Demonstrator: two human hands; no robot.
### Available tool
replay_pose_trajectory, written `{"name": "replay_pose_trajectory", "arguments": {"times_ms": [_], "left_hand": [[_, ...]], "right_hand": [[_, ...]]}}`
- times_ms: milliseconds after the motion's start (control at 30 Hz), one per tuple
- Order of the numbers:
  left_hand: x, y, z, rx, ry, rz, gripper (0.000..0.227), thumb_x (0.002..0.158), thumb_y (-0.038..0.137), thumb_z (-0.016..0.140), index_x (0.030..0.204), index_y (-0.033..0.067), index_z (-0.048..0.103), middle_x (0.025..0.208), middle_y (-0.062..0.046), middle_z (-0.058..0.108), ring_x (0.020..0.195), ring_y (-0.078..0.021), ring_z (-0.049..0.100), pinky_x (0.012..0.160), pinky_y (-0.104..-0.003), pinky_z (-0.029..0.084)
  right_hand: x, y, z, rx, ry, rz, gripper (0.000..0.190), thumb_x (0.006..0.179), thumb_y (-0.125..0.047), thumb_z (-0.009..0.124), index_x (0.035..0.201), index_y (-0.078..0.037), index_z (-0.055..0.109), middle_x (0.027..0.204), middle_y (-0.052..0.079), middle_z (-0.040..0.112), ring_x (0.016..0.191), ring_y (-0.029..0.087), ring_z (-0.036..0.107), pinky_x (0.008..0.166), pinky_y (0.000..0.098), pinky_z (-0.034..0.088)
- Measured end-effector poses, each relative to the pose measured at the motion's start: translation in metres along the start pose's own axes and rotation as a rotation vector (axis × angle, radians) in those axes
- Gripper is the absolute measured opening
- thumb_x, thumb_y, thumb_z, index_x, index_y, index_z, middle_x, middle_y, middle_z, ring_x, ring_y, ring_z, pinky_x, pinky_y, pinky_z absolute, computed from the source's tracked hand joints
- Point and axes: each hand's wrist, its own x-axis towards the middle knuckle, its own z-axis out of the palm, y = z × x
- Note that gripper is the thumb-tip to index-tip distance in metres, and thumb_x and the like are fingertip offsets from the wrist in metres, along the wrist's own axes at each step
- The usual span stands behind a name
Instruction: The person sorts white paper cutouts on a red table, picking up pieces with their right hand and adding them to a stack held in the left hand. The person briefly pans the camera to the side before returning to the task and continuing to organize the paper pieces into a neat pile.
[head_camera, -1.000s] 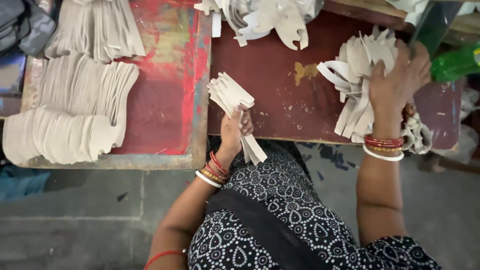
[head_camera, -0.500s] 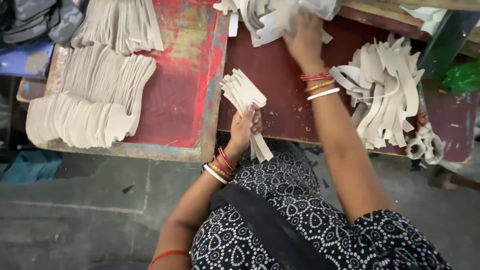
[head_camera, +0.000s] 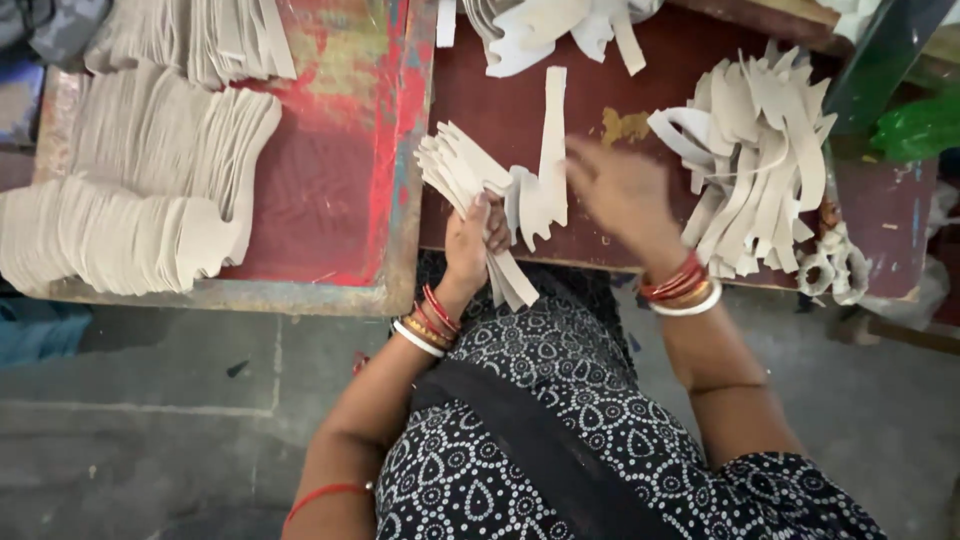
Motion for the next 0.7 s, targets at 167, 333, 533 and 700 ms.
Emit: {"name": "replay_pose_trajectory", "arguments": {"times_ms": [167, 333, 533, 700], "left_hand": [[0.002, 0.002, 0.002, 0.001, -0.016, 0.024, 0.025, 0.11, 0.032, 0.05, 0.108, 0.0071, 0.053, 0.076, 0.001, 0.042, 0.055, -0.0076, 0.04, 0.049, -0.025, 0.035], [0.0, 0.004, 0.005, -0.012, -0.025, 0.042, 0.025, 0.111, 0.032, 0.048, 0.109, 0.0078, 0.052, 0.077, 0.001, 0.042, 0.055, -0.008, 0.039, 0.05, -0.025, 0.035], [-0.001, 0.008, 0.008, -0.051, -0.066, 0.045, 0.027, 0.113, 0.034, 0.043, 0.11, 0.0084, 0.051, 0.08, 0.0, 0.043, 0.058, -0.0077, 0.039, 0.053, -0.025, 0.036], [0.004, -0.003, 0.005, -0.002, -0.042, 0.071, 0.025, 0.112, 0.031, 0.044, 0.111, 0.0077, 0.052, 0.083, -0.002, 0.048, 0.059, -0.0092, 0.043, 0.054, -0.026, 0.039]], "right_hand": [[0.027, 0.062, 0.018, -0.121, 0.192, -0.386, 0.041, 0.104, -0.011, 0.047, 0.131, -0.028, 0.072, 0.141, -0.004, 0.071, 0.131, 0.022, 0.066, 0.108, 0.0368, 0.051], [0.048, 0.044, 0.015, -0.285, 0.116, -0.645, 0.033, 0.081, -0.019, 0.065, 0.107, -0.033, 0.078, 0.125, -0.009, 0.075, 0.124, 0.022, 0.066, 0.102, 0.0507, 0.043], [0.04, 0.064, -0.004, 0.07, 0.006, -0.263, 0.023, 0.106, -0.024, 0.063, 0.124, -0.022, 0.077, 0.096, 0.003, 0.076, 0.085, 0.024, 0.068, 0.096, 0.0445, 0.048], [0.007, 0.015, 0.004, 0.157, 0.475, -0.196, 0.02, 0.111, -0.025, 0.066, 0.122, -0.01, 0.075, 0.104, 0.009, 0.073, 0.087, 0.023, 0.068, 0.076, 0.0352, 0.055]]}}
